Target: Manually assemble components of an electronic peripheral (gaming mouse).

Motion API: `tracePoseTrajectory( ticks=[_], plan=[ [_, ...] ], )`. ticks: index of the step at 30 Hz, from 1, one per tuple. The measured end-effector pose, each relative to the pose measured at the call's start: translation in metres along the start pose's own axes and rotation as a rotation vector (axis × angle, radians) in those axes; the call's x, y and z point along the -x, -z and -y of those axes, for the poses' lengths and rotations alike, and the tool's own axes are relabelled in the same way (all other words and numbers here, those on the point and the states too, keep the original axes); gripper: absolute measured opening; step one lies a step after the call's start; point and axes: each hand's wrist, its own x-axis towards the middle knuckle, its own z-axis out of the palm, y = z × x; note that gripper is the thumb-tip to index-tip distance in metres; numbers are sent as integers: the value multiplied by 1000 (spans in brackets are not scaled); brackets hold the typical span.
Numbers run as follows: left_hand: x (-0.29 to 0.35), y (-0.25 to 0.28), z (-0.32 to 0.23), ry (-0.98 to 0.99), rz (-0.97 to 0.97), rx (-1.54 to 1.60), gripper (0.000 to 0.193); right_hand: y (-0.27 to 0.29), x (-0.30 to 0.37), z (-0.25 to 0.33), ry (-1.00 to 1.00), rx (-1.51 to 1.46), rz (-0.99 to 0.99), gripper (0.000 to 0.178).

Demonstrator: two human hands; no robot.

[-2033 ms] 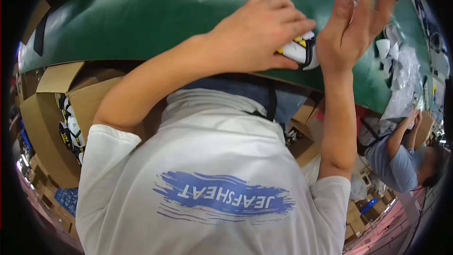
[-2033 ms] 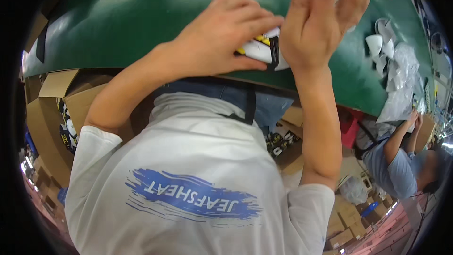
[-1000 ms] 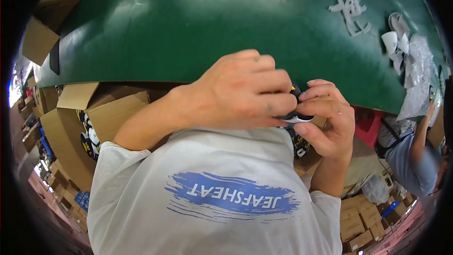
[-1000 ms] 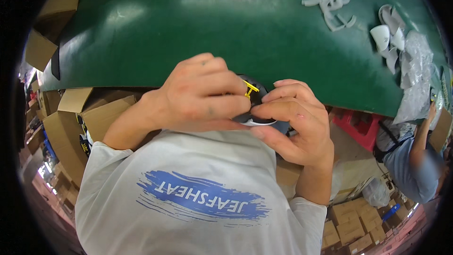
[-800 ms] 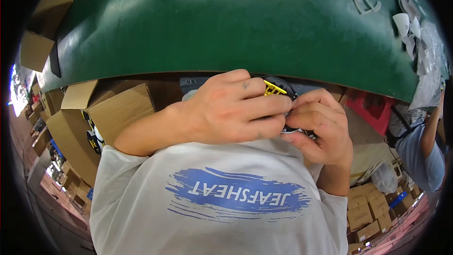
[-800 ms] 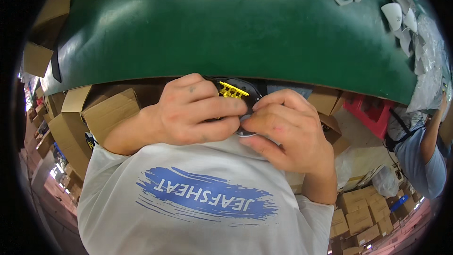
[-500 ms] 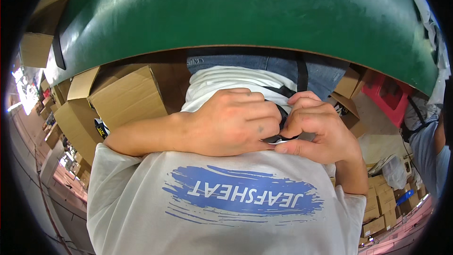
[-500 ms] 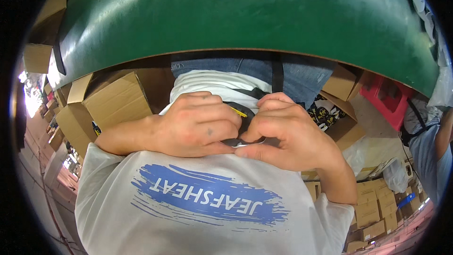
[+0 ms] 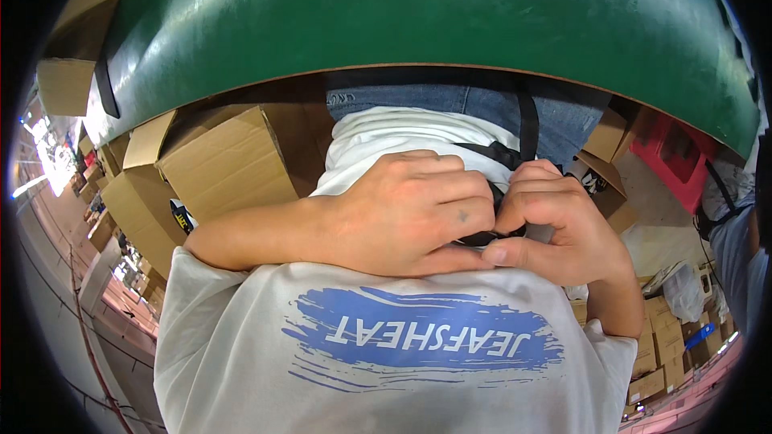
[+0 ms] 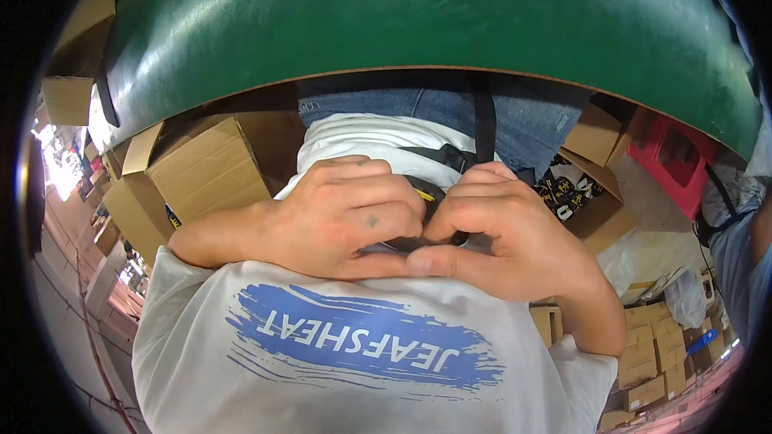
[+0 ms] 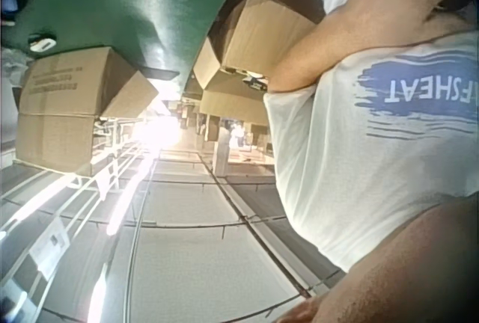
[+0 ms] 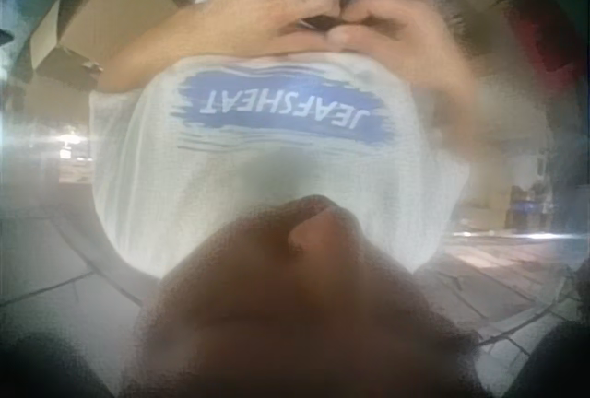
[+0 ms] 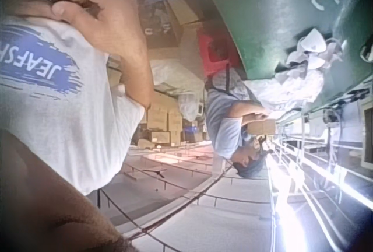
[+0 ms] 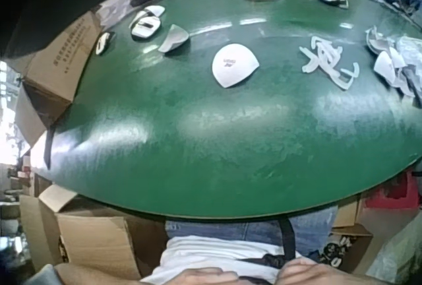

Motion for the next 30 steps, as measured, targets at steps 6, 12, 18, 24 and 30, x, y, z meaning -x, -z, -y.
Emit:
tracePoseTrajectory(
  ticks=[6,12,18,24,30],
  plan=[
    [4,-4,5,-33,38,-78,27,-8,-5,5,-68,123,65,22],
    [2,-7,11,-63,-10,13,27,-3,1,3,19,57,3,24],
    [1,-5,6,-28,6,-66,29,-8,-5,-1,-19,88,-21,25],
    [2,-3,-4,-34,-24,-188,32,-13,2,17,78,324,-149,23],
    [7,-4,-7,-31,-53,-237,29,-19,3,-4,38,17,-141,17]
  ],
)
